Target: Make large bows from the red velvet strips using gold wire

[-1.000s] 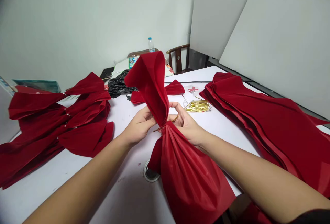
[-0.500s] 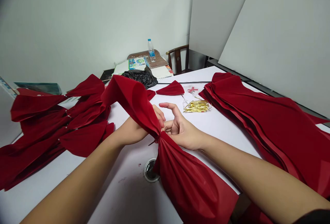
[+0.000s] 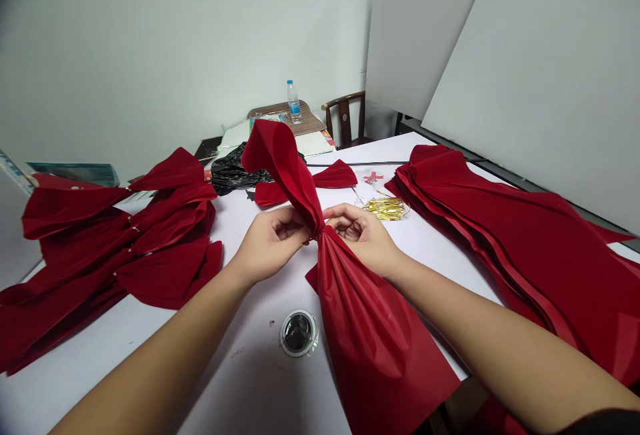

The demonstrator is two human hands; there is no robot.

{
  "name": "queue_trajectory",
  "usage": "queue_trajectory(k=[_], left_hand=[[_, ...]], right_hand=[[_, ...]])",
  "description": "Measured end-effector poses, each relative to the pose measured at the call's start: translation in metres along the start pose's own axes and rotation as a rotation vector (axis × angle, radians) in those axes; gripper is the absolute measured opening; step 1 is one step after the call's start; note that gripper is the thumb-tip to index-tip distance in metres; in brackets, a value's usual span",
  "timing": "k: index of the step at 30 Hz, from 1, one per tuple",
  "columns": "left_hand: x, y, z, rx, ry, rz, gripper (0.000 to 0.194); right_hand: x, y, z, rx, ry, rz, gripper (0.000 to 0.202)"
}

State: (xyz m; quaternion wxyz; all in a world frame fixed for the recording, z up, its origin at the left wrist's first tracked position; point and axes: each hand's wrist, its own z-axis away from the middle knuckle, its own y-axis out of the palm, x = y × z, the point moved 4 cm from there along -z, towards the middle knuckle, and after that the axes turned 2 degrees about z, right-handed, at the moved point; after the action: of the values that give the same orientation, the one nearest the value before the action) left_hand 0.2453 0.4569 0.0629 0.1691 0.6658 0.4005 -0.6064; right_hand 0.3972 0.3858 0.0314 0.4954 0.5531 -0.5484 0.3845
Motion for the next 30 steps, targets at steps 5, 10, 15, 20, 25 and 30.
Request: queue_trajectory(k=[5,10,15,20,25,30], left_hand=[[-0.0024,0.0003,0.0009,0.001,-0.011,0.004,0.006],[-0.0032,0.0003,0.0035,0.002,0.009,-0.007,0.007],[-0.001,-0.0002,0.0047,-0.011,0.055,-0.015,0.011],[0.001,-0.001,0.0052,-0.014,0.088,-0.055,0.013],[-0.0004,-0.0012,0.0055,-0.013,0.093,-0.059,0.014],[-0.002,0.0002,0.006,-0.025,0.1,-0.064,0.013]], right_hand=[[-0.0026,-0.0037,-0.0013,-0.012,-0.016,0.007,0.05],[0.0003,-0.003,-0.0019,-0.028,-0.025,-0.008,0.044],[0.0028,-0.0035,-0.0024,-0.06,0.017,0.004,0.047],[0.0041,-0.0053,-0.0027,-0.089,0.003,0.016,0.046],[0.0035,-0.0082,-0.0018,-0.104,-0.053,0.09,0.046],[0.0054,-0.008,-0.0004,-0.042,-0.11,0.146,0.038]])
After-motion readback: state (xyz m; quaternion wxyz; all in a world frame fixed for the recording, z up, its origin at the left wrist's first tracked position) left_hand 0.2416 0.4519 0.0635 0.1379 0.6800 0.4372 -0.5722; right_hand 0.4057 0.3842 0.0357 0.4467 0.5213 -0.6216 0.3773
